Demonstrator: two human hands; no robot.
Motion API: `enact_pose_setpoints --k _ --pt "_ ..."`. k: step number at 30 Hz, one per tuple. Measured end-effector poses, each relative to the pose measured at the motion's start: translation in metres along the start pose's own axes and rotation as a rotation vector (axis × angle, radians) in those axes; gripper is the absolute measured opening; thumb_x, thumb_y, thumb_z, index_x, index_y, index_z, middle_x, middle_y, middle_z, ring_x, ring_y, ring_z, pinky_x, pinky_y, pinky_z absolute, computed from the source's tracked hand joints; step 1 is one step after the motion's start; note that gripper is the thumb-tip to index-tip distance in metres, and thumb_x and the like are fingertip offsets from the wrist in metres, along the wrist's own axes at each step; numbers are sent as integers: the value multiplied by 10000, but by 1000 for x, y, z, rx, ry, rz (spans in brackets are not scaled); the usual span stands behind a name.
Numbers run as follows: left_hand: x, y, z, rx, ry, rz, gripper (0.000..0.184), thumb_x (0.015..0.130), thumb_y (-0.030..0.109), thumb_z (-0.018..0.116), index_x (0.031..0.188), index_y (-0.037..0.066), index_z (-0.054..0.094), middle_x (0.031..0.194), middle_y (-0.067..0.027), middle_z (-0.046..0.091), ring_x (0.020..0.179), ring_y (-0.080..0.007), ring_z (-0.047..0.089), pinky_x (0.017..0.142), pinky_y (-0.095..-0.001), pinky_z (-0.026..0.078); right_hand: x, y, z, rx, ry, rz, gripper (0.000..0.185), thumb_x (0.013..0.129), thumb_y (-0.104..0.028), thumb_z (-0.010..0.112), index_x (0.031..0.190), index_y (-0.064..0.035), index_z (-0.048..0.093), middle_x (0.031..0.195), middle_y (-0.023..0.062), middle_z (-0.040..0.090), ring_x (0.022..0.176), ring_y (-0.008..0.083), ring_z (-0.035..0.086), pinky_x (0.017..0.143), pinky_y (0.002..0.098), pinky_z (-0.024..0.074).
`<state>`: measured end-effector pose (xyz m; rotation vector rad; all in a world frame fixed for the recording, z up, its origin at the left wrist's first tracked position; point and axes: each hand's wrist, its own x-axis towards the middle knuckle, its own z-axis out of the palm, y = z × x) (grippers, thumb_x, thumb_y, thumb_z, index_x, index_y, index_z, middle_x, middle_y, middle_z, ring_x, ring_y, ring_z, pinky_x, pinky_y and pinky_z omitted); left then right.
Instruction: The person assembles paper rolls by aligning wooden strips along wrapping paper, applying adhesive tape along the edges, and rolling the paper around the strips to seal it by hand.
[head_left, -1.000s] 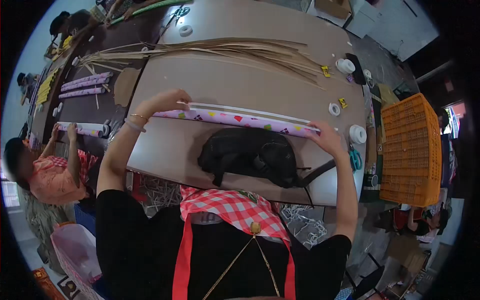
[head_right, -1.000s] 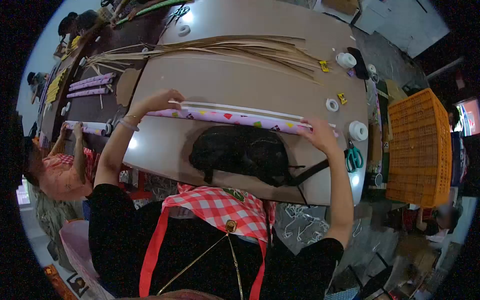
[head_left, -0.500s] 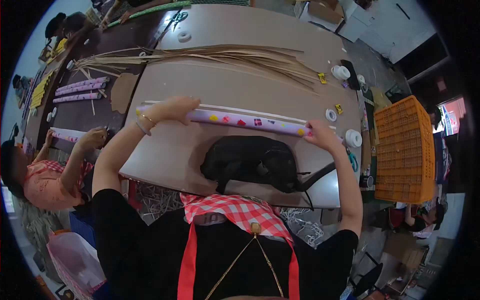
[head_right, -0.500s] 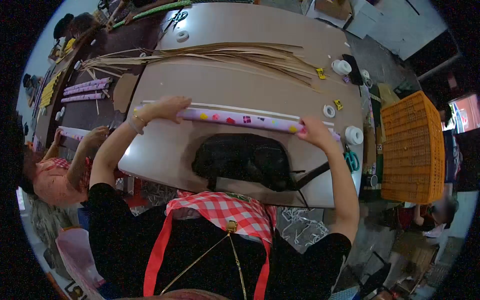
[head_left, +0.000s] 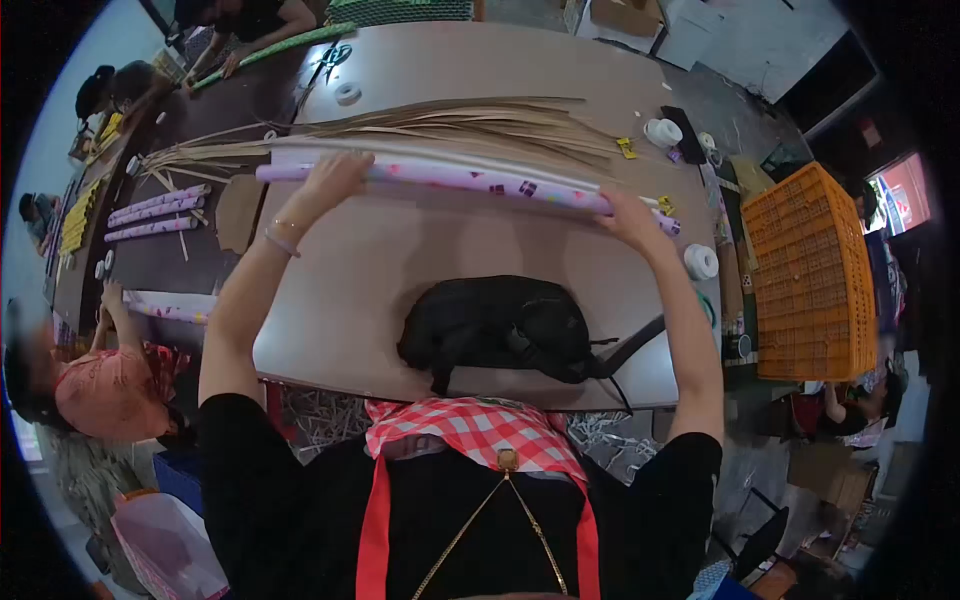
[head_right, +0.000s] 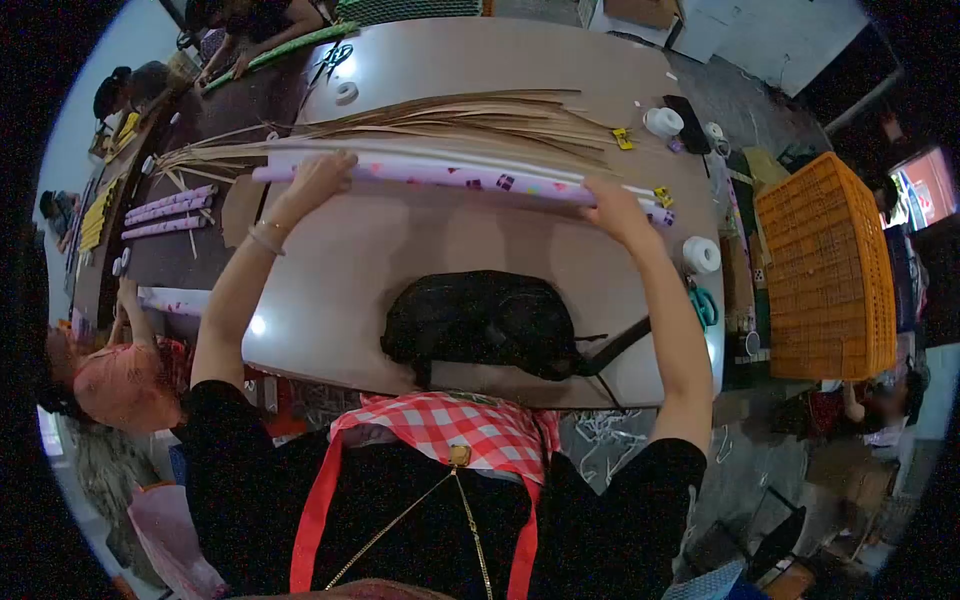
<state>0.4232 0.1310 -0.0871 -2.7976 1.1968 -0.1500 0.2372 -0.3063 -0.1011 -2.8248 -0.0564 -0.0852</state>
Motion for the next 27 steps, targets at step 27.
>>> enact_pose_setpoints --k 27 --pt "-99 46 49 -330 106 -35 378 741 150 655 1051 -8 509 1176 -172 535 1096 -321 507 908 -387 426 -62 -31 34 136 109 -11 379 673 -121 704 986 -22 514 1041 145 496 960 344 504 810 382 425"
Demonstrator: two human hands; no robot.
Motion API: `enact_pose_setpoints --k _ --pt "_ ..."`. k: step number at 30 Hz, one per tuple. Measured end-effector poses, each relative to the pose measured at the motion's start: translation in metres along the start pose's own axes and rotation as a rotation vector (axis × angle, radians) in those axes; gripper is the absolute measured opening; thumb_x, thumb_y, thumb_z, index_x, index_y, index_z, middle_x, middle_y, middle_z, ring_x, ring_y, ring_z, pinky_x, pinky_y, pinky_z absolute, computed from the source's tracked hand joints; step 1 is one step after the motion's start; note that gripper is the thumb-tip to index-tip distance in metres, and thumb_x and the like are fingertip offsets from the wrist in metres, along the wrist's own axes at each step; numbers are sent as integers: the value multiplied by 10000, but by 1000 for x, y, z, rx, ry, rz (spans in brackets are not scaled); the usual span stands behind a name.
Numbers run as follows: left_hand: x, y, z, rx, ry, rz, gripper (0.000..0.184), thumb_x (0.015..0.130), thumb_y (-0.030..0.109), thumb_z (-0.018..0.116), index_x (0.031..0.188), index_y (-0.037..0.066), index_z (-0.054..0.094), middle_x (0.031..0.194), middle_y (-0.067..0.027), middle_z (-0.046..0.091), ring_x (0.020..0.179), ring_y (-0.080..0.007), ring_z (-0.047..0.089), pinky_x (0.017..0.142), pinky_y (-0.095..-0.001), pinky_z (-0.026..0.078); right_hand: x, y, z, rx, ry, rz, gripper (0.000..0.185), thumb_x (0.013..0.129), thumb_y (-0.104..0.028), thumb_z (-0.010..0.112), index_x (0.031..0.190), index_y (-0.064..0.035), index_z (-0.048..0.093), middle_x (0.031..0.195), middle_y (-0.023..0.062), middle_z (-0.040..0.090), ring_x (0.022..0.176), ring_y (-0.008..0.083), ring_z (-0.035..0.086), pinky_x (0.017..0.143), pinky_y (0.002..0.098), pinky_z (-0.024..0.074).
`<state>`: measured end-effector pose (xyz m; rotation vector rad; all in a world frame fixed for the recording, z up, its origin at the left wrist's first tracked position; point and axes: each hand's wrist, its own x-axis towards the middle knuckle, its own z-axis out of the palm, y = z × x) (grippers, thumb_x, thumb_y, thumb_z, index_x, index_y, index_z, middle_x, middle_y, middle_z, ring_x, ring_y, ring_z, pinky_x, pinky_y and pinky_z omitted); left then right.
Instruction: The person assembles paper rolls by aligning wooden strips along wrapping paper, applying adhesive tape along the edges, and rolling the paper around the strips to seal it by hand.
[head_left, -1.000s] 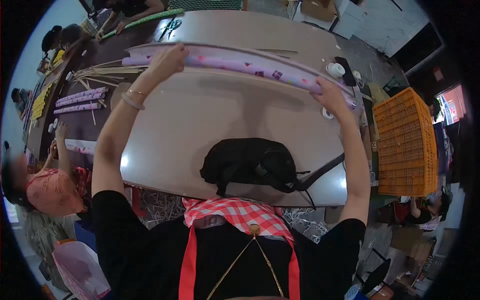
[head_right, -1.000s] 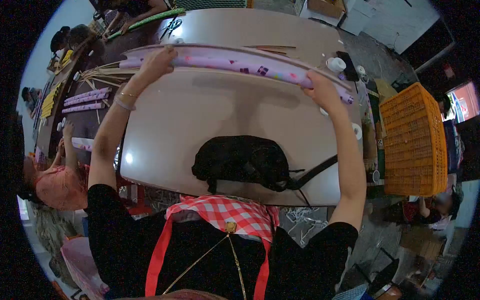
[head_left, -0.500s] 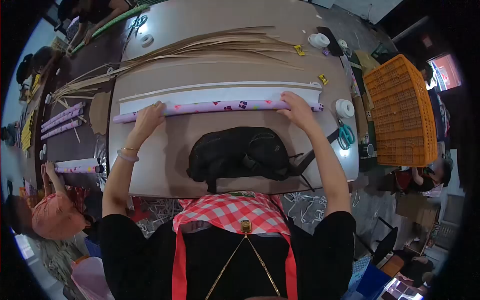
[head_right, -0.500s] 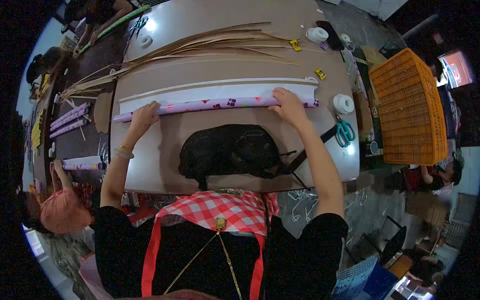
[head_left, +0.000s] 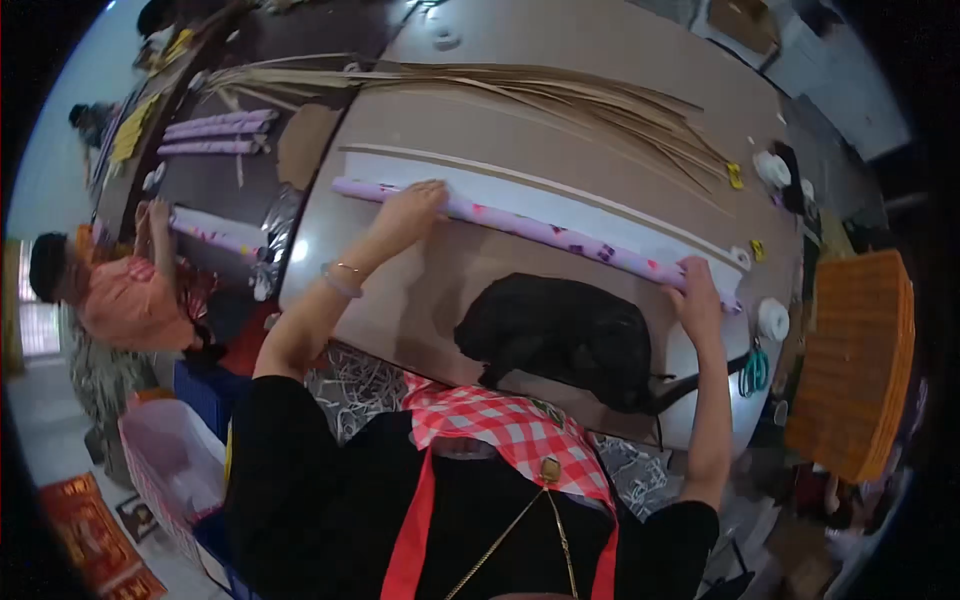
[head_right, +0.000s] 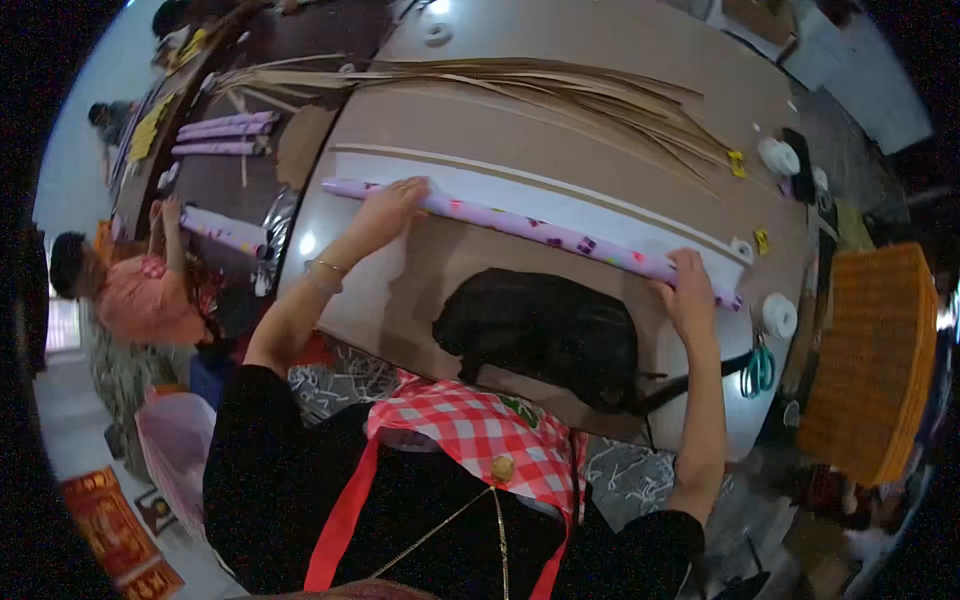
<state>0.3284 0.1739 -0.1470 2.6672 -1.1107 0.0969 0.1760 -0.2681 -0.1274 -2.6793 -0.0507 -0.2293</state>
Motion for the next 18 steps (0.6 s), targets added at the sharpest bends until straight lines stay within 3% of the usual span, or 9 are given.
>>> enact_pose_setpoints --k 5,8,10,12,13,14,15,16,18 --pt "-5 4 -8 -24 4 -10 358 749 143 642 1047 -9 517 1175 -163 525 1130 -310 478 946 -374 392 0 -13 -13 -39 -51 -50 343 687 -77 670 982 -31 502 982 137 519 916 340 496 838 394 396" --pt "-4 9 -8 -62 -13 -8 354 745 133 636 1053 -5 529 1172 -159 524 1122 -307 482 950 -369 390 -5 -14 -14 -133 -46 2 343 699 -83 659 1007 -41 511 1032 125 537 980 329 499 907 426 369" --pt "-5 10 -7 -62 103 33 351 738 122 635 1059 11 546 1134 -161 534 1089 -309 496 925 -379 404 -10 -4 -10 -218 -31 -5 374 705 -106 658 1050 -57 522 1116 107 541 1055 306 493 979 455 324" --pt "0 11 -6 -15 -37 -84 361 725 134 646 1061 30 564 1089 -165 545 1040 -317 511 881 -388 423 -17 13 4 -242 20 -6 403 711 -140 663 1086 -75 530 1177 97 530 1103 285 485 1015 465 296" --pt "1 8 0 -14 162 59 232 746 150 626 920 10 563 991 -187 554 938 -332 535 784 -420 446 -17 15 6 -279 26 -9 401 712 -153 671 1084 -84 538 1173 100 530 1085 287 493 1001 472 308" --pt "7 15 -7 -212 -125 -381 263 740 138 626 966 18 567 913 -170 552 868 -342 537 716 -430 450 -19 13 9 -215 79 28 393 703 -166 678 1067 -87 550 1158 99 535 1076 292 497 996 461 321" --pt "2 18 -8 33 107 4 273 732 115 623 990 40 578 871 -152 548 827 -340 535 691 -428 445 -21 19 17 -251 163 -1 375 692 -179 685 1035 -84 566 1151 106 531 1057 305 497 963 452 347" --pt "3 28 -16 96 61 14 294 716 97 630 1005 59 587 880 -144 540 834 -336 536 696 -426 444 -23 13 2 -196 120 46 354 683 -189 691 1003 -86 579 1134 115 509 1029 322 488 915 452 374" --pt "-6 33 -21 7 106 40 367 715 74 622 1080 76 585 926 -136 545 841 -304 541 715 -397 453 -35 12 2 -194 276 -1 354 667 -185 705 986 -94 583 1080 111 484 991 320 477 885 442 385"
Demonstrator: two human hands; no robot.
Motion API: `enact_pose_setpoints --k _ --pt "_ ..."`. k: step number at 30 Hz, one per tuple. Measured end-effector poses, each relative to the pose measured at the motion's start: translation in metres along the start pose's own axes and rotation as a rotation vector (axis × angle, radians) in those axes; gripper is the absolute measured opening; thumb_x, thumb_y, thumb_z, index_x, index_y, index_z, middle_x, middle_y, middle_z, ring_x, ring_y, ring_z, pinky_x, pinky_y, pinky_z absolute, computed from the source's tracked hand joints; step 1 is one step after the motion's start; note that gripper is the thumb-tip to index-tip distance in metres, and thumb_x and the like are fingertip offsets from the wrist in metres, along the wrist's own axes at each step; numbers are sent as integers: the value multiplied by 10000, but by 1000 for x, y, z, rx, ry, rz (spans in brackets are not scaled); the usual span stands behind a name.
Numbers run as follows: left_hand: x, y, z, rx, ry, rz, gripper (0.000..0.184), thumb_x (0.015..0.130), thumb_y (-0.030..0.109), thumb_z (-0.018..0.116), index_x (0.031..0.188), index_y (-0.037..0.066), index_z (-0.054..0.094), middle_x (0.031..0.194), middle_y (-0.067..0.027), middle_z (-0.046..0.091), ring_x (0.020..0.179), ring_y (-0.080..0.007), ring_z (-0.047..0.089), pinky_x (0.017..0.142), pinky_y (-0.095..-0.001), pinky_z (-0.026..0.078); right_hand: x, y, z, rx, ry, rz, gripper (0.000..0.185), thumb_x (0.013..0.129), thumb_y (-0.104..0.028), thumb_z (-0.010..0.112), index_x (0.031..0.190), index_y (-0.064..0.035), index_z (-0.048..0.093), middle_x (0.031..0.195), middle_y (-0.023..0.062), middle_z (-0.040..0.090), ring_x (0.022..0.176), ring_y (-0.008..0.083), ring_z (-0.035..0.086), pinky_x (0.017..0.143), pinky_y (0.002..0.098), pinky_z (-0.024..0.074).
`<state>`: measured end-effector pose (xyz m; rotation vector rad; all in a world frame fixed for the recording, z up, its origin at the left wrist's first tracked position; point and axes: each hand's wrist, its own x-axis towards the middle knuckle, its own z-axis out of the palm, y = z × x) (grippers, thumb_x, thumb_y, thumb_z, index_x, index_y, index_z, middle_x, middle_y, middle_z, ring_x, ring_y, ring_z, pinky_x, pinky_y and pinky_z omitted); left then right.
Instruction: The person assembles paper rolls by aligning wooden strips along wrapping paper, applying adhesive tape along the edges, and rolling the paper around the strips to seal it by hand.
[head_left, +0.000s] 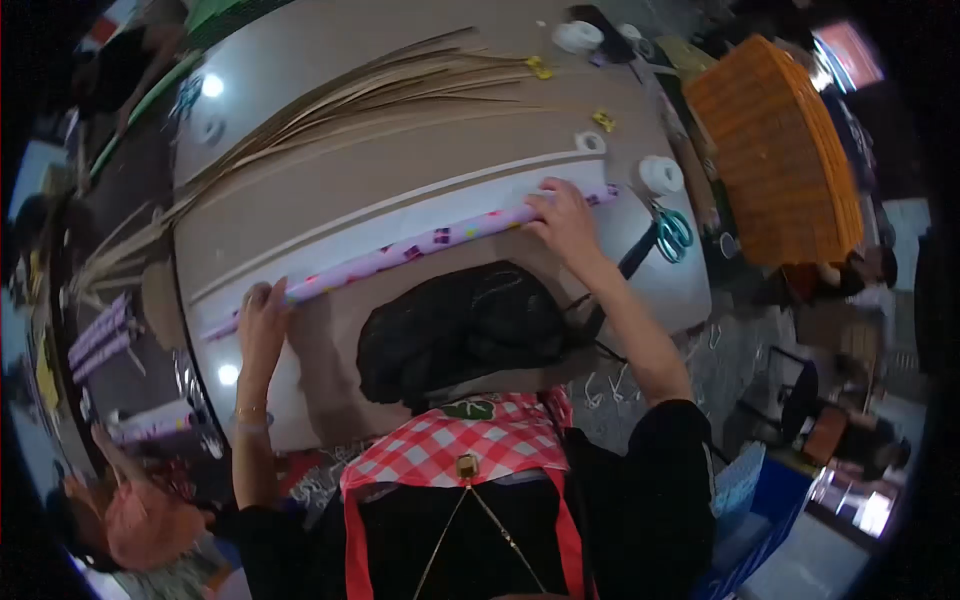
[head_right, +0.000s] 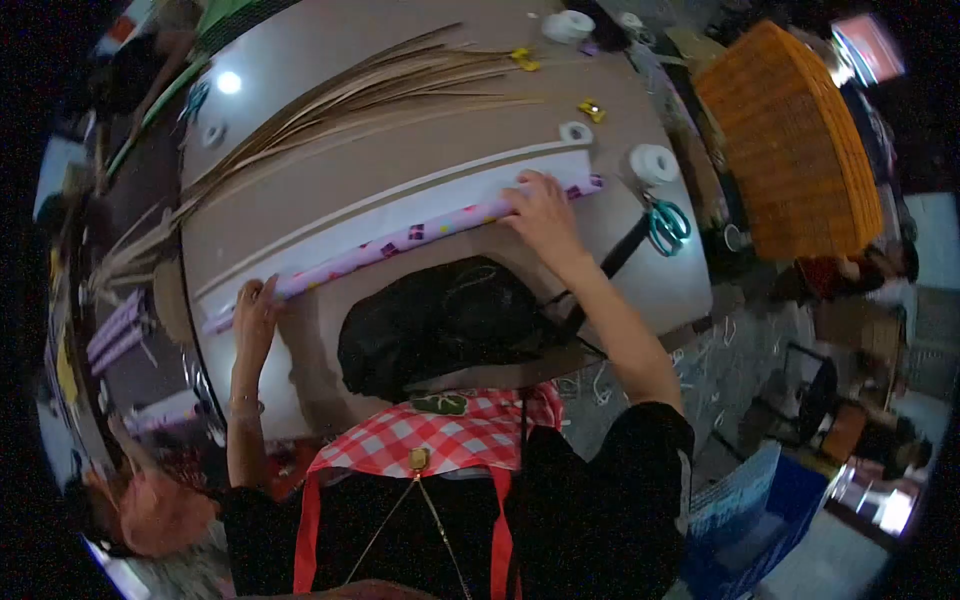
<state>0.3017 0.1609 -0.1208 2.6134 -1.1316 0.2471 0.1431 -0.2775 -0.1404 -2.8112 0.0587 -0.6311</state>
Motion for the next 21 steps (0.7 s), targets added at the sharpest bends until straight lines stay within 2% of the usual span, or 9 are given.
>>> enact_pose_setpoints --k 3,6,8,9,10,12,15,18,21 --pt "-5 11 -13 -108 -18 -128 387 710 53 651 1088 79 578 926 -124 552 838 -284 548 714 -377 452 -3 -8 -19 -14 46 55 360 655 -180 710 982 -102 583 1004 94 461 960 308 472 891 430 383" --pt "-19 13 -17 -216 -29 -307 336 710 50 672 1029 66 568 910 -112 563 824 -282 554 706 -380 448 -4 -17 -37 11 -53 100 372 631 -177 716 981 -111 609 972 94 477 976 304 476 900 423 393" --pt "-18 16 -20 -182 -25 -228 276 723 45 661 980 56 560 904 -105 574 805 -285 557 707 -384 447 -4 -20 -40 3 -87 79 354 654 -192 697 990 -125 608 982 91 473 992 305 472 936 420 378" --pt "-19 19 -24 -100 -54 -231 294 739 49 655 1021 61 570 978 -109 594 862 -293 575 754 -391 454 -9 -20 -39 3 -81 91 389 669 -235 685 1027 -121 584 1005 91 478 1013 294 476 971 427 358" --pt "-19 20 -23 -96 -57 -227 294 739 49 655 1021 61 570 978 -109 594 862 -293 575 754 -391 454 -10 -20 -37 6 -79 95 389 669 -235 685 1027 -121 584 1005 91 478 1013 294 476 971 427 358" --pt "-23 23 -21 -66 -78 -333 294 788 34 616 1078 27 566 1068 -136 589 996 -284 557 853 -363 450 -11 -18 -32 19 -47 121 420 690 -282 667 1055 -113 547 1028 91 483 1027 279 487 988 445 349" --pt "-28 9 -16 -27 -93 -274 354 767 50 635 1113 83 566 1147 -137 569 1072 -301 542 886 -379 437 -10 -7 -29 33 -94 37 434 707 -313 654 1061 -102 521 1048 91 485 1042 263 489 991 458 346" --pt "-23 9 -17 -7 -118 -216 344 766 39 629 1104 64 565 1165 -155 559 1123 -318 509 904 -376 427 -6 -2 -26 55 -99 40 407 711 -318 652 1036 -106 530 1048 93 477 1078 268 467 1007 458 329" --pt "-11 18 -22 178 -121 -77 345 774 41 622 1113 42 557 1091 -149 576 1082 -333 512 879 -381 431 -1 -4 -32 66 -21 47 408 699 -324 659 1023 -105 546 1029 97 474 1043 275 465 972 451 354"
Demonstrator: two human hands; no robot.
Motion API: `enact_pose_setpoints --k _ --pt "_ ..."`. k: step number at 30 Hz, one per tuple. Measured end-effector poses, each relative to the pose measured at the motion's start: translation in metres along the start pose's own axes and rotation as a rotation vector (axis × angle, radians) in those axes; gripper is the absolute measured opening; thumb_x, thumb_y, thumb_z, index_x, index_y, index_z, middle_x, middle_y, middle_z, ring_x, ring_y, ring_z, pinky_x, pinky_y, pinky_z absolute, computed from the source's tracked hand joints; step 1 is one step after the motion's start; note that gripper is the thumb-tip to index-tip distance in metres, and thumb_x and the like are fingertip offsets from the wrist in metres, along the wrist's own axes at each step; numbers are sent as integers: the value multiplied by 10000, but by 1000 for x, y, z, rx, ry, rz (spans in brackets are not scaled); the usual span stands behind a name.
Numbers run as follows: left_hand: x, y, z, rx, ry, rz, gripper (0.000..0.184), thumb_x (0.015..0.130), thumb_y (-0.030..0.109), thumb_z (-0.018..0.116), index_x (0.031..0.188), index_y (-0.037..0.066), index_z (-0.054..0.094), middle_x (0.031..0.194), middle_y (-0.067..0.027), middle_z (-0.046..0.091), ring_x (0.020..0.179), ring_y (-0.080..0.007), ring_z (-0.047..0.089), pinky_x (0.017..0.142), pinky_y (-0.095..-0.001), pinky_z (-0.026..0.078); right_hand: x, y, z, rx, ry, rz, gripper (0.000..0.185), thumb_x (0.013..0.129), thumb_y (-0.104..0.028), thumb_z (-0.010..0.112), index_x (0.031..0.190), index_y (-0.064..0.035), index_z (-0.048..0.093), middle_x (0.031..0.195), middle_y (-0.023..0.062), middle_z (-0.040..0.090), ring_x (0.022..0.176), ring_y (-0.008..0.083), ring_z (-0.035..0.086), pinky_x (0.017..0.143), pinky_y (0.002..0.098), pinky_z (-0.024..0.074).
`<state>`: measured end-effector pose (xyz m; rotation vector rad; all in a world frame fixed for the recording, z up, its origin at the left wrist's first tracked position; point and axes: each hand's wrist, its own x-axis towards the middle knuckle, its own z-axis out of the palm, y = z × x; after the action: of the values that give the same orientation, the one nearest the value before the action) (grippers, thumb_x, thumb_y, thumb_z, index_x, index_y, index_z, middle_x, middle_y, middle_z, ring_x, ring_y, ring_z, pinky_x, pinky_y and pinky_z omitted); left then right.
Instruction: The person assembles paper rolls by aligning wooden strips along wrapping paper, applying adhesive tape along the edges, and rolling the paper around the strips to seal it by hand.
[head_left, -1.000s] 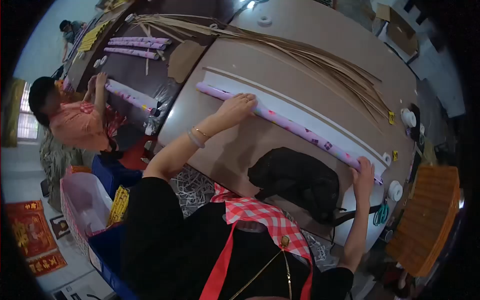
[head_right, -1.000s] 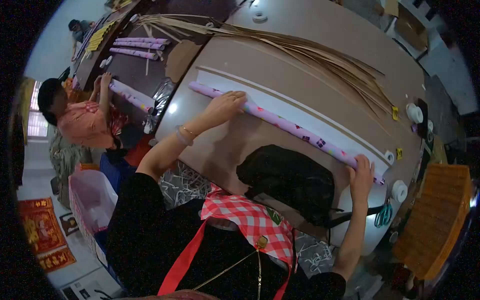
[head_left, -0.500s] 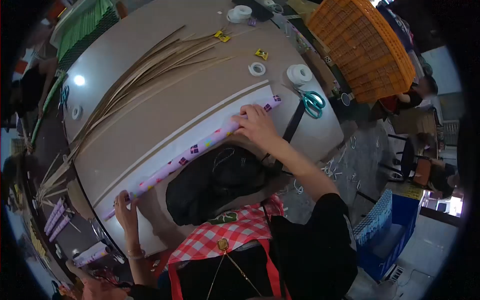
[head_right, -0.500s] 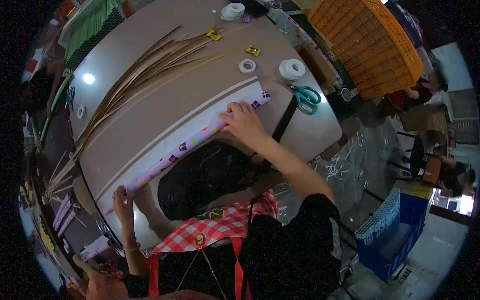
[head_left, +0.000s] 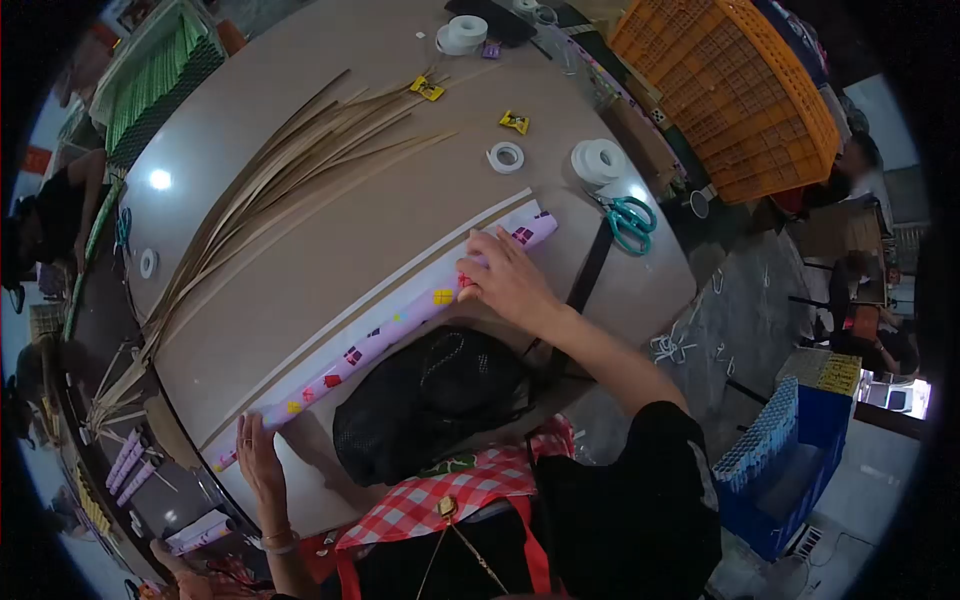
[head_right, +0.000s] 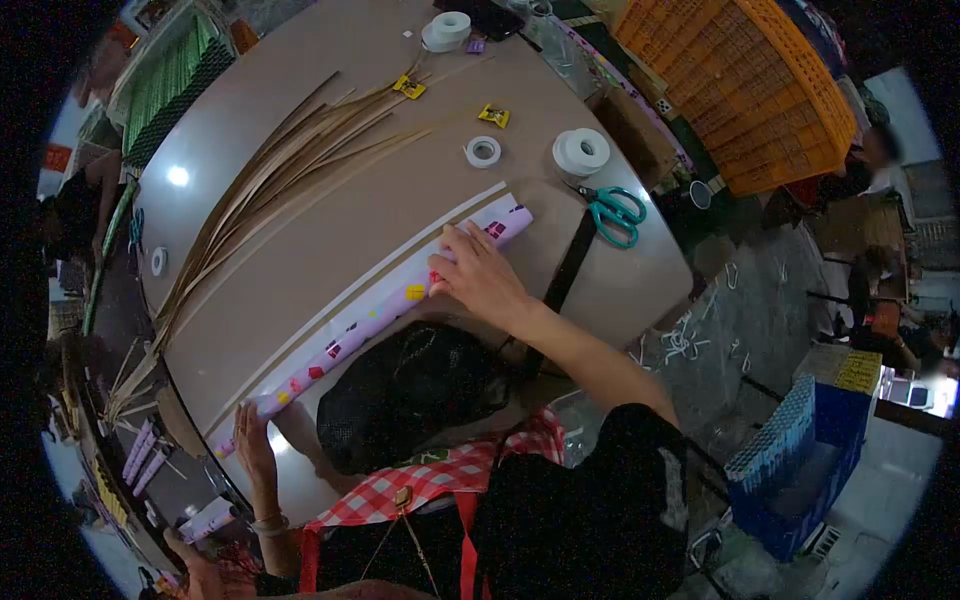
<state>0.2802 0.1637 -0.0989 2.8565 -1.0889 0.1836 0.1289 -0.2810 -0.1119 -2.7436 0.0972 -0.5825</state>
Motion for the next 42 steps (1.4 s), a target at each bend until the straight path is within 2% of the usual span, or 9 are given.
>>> enact_pose_setpoints --k 4,6,10,12,22,27,34,38,42 --pt "17 21 -21 -48 -287 -275 368 780 71 627 1134 24 538 982 -133 567 995 -321 513 822 -382 438 2 -3 -1 2 68 28 393 695 -313 665 1010 -102 561 1008 102 472 971 281 470 914 441 383" --pt "10 13 -10 153 -50 34 400 774 114 647 1150 43 530 907 -110 534 918 -276 504 759 -378 440 0 -3 3 9 -20 79 377 720 -309 650 1000 -77 547 1023 102 454 998 282 442 991 432 329" --pt "5 4 -4 70 -142 -105 420 752 140 678 1139 64 536 925 -103 566 908 -266 532 752 -370 443 -2 2 10 63 61 74 401 725 -303 655 1029 -78 525 1026 97 453 1029 277 441 986 428 329" --pt "-2 2 0 -188 54 -259 396 748 152 685 1115 86 550 924 -90 592 866 -271 558 744 -377 448 -3 5 9 8 20 38 427 729 -291 662 1061 -84 491 1047 89 446 1067 260 434 993 423 327" --pt "6 -8 3 -14 24 -118 337 750 81 667 1072 68 571 1007 -114 615 931 -301 574 792 -381 461 3 13 13 -34 25 -18 436 686 -317 683 1048 -113 551 1076 81 457 1101 235 445 1004 458 324" --pt "10 -8 8 -73 77 -52 365 744 23 650 1097 78 575 1051 -134 587 978 -305 553 811 -375 455 6 8 11 -111 112 46 446 688 -317 680 1087 -160 558 992 65 449 990 233 468 971 433 365" --pt "17 -1 8 104 93 12 461 713 -10 634 1152 110 559 961 -125 563 916 -285 532 780 -383 436 11 0 11 -73 136 123 458 732 -300 658 1111 -86 517 1048 102 496 1016 296 481 911 417 402" --pt "13 19 7 4 196 -248 442 760 32 624 1188 112 546 1020 -102 594 912 -273 567 799 -368 463 5 6 17 74 93 85 380 772 -258 641 1063 -57 503 1102 122 486 1103 329 456 980 443 339" --pt "10 16 17 -40 316 -232 324 797 66 604 1119 67 563 1106 -95 596 1014 -272 574 893 -364 451 10 6 13 -40 -1 71 333 810 -221 607 1075 -45 509 1129 112 493 1156 311 439 1004 453 305"
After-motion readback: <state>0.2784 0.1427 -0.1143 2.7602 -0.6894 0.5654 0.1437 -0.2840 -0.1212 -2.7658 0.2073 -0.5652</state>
